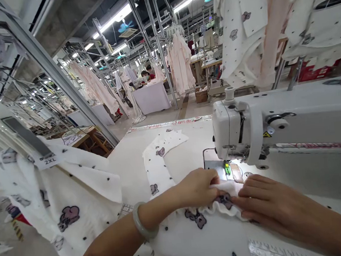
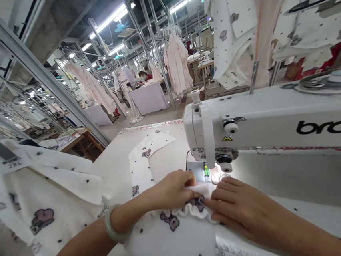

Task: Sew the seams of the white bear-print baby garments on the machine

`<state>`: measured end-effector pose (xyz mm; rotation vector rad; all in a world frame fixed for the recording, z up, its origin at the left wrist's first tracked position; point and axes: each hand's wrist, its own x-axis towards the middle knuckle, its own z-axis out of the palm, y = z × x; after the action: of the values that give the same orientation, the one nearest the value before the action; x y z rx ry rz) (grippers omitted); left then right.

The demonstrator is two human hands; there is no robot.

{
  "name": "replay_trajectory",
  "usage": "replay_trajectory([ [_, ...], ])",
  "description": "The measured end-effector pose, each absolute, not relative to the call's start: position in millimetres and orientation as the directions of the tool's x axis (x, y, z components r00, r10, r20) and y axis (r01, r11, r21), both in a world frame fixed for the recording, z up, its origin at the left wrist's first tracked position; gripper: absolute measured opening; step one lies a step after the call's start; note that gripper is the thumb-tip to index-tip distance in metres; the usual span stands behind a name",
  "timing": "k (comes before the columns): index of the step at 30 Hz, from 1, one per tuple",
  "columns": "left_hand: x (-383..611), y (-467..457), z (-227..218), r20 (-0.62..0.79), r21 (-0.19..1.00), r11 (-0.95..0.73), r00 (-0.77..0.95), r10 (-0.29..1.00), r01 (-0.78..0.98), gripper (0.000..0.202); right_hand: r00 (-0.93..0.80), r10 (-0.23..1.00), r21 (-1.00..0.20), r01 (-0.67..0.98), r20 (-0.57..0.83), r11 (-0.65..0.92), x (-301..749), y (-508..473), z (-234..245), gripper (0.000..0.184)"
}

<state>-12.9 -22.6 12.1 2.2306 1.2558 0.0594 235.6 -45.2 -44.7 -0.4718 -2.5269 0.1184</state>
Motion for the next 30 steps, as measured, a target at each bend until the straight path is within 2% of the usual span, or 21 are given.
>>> replay_trajectory([
  [2, -9.8, -14.9, 12.4, -0.264, 0.574, -0.315, 0.534, 0.803, 0.756, 0.016, -0.797, 0.368, -0.191, 0.315, 0.479, 0.93, 232.9, -47.1, -42.3, 0.019],
  [4, -6.7, -8.7, 9.8, -0.253, 0.585, -0.298, 0.519, 0.817, 0.754, 0.028, -0.785, 0.398, -0.182, 0.355, 0.475, 0.917, 232.5, -47.0, -42.0, 0.022],
  [6, -4.1, -9.0, 4.0, -0.144, 0.503, -0.378, 0.507, 0.85, 0.777, 0.035, -0.774, 0.417, -0.17, 0.384, 0.476, 0.908, 233.5, -45.8, -42.7, 0.023],
  [8, -4.1, -16.0, -3.5, 0.039, 0.36, -0.534, 0.56, 0.828, 0.765, 0.031, -0.778, 0.417, -0.173, 0.382, 0.47, 0.908, 234.5, -45.0, -43.4, 0.022],
  [9, -5.7, -21.1, -7.5, 0.12, 0.29, -0.623, 0.618, 0.777, 0.726, 0.027, -0.783, 0.416, -0.182, 0.376, 0.462, 0.909, 234.8, -44.9, -43.5, 0.021],
  [11, -11.6, -31.6, -15.4, 0.194, 0.205, -0.769, 0.745, 0.638, 0.605, 0.026, -0.789, 0.424, -0.209, 0.369, 0.444, 0.906, 235.2, -45.3, -43.7, 0.018],
  [13, -18.7, -39.2, -23.1, 0.197, 0.188, -0.841, 0.819, 0.539, 0.508, 0.031, -0.788, 0.445, -0.231, 0.381, 0.426, 0.895, 235.5, -45.6, -44.4, 0.018],
  [15, -24.0, -41.5, -29.8, 0.193, 0.189, -0.863, 0.844, 0.501, 0.469, 0.036, -0.766, 0.468, -0.231, 0.406, 0.441, 0.884, 236.1, -44.9, -45.6, 0.02],
  [20, -25.7, -27.0, -37.1, 0.193, 0.123, -0.891, 0.87, 0.453, 0.436, 0.04, -0.669, 0.443, -0.084, 0.497, 0.597, 0.864, 237.6, -37.7, -45.4, 0.024],
  [26, -22.9, -6.5, -38.3, 0.172, 0.095, -0.903, 0.887, 0.428, 0.418, 0.039, -0.689, 0.466, -0.014, 0.552, 0.556, 0.834, 238.9, -32.8, -43.4, 0.03],
  [30, -22.5, -6.9, -37.1, 0.186, 0.109, -0.903, 0.884, 0.43, 0.416, 0.039, -0.687, 0.477, -0.02, 0.56, 0.547, 0.828, 241.8, -31.8, -46.0, 0.03],
])
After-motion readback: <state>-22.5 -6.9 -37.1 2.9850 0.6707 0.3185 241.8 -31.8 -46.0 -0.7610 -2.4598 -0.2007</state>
